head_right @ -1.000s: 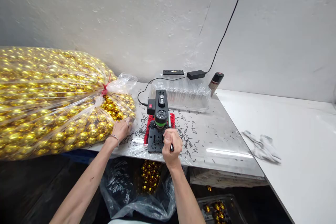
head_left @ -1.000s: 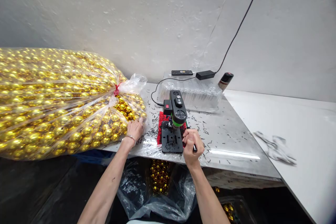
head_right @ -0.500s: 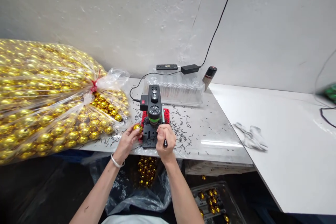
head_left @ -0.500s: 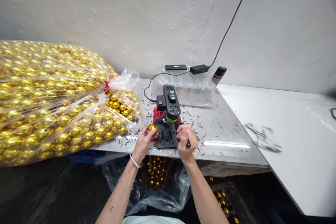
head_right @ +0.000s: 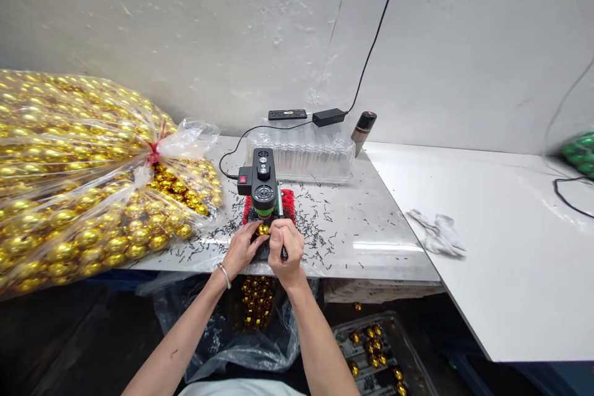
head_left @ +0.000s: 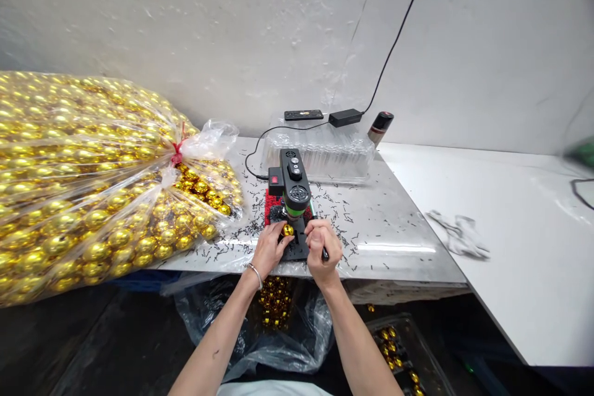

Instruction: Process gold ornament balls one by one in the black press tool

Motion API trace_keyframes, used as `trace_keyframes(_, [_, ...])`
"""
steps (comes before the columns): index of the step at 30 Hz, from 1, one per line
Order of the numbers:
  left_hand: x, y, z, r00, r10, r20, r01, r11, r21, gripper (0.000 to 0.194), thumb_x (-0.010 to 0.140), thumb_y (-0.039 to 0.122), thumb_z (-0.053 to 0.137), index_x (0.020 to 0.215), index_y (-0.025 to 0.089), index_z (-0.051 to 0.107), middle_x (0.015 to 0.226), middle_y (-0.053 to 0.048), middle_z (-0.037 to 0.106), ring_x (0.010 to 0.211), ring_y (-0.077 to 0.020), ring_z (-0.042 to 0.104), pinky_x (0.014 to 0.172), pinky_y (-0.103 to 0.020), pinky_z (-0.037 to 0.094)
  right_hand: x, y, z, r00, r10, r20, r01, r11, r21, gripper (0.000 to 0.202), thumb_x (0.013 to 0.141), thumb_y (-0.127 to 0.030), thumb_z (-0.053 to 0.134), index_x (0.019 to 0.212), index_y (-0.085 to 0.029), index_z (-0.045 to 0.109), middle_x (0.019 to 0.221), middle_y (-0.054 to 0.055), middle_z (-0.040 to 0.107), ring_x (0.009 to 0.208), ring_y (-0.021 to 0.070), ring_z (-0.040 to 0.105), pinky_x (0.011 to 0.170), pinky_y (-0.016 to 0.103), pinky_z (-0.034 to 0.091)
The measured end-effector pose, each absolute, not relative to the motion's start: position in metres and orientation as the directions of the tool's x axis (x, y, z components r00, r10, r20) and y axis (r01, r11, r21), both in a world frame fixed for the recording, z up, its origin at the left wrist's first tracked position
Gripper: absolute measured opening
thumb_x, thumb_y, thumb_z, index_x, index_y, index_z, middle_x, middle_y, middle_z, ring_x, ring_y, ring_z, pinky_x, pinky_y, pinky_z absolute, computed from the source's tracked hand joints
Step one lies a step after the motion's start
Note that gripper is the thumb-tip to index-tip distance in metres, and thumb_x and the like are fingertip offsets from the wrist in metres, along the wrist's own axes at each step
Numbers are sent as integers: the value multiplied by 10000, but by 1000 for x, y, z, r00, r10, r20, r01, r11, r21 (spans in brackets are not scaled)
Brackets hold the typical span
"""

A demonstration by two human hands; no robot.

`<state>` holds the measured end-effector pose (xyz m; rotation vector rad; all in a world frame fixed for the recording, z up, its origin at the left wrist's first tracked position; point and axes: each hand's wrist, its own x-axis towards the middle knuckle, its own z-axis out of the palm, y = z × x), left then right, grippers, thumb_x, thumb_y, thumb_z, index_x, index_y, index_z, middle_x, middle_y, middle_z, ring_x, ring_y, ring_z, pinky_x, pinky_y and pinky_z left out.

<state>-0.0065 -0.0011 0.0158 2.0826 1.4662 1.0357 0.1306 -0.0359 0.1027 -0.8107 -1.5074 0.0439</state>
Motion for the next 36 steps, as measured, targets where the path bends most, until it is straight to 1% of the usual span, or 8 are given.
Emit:
trace_keyframes(6, [-6,3,10,241,890,388,676,-440,591,327,896,311,567,1185,166,612,1117,-138,671,1011,-269,632,914,-433,496,132,-36,102,97,487,868,448,757,-475,267,907,-74,374,691,-212,450,647,0,519,666,134,550,575,268,422])
trace_keyframes(16, [-3,0,3,178,890,421,642,-429,635,330,898,350,583,1188,201,632,1145,-114,673,1072,-269,604,934,-437,471,132,-38,87,112,517,849,446,737,-508,265,922,-120,371,689,-213,456,655,8,524,672,142,560,588,288,457])
trace_keyframes(19, [-3,0,3,169,892,420,631,-425,649,327,898,357,584,1178,197,638,1135,-116,675,1063,-269,603,927,-437,469,135,-35,76,60,497,866,455,759,-467,259,942,-163,349,712,-211,460,698,20,542,672,141,553,587,295,461])
trace_keyframes(23, [-2,0,3,163,896,413,623,-418,661,332,895,372,592,1171,195,641,1125,-118,673,1056,-271,597,923,-441,466,137,-29,64,41,421,906,486,784,-386,290,968,-208,308,711,-215,442,719,16,544,657,138,530,667,342,471])
trace_keyframes(27, [-2,-1,3,162,895,416,626,-419,657,329,906,389,578,1173,208,639,1116,-108,672,1061,-263,593,921,-427,465,136,-25,55,81,409,909,482,782,-395,296,975,-219,290,715,-221,432,718,7,537,668,142,547,733,376,481])
trace_keyframes(29, [-3,-1,2,167,890,424,622,-429,656,336,903,399,581,1167,199,641,1117,-112,672,1061,-263,594,922,-428,466,136,-24,50,63,412,909,490,780,-388,289,972,-210,289,721,-220,433,725,7,541,683,143,566,752,380,487])
trace_keyframes(34, [-2,3,1,155,895,419,616,-419,667,338,895,386,591,1163,189,650,1130,-121,675,1066,-265,597,938,-446,466,139,-25,52,-50,352,935,516,810,-277,264,947,-191,336,713,-214,457,707,12,555,661,142,564,668,336,476])
trace_keyframes(36, [0,4,4,139,898,417,610,-410,679,330,884,384,606,1148,195,661,1119,-117,679,1056,-263,602,944,-451,468,138,-27,66,-5,378,926,500,803,-325,271,940,-180,342,697,-211,459,685,13,546,632,140,538,626,319,459])
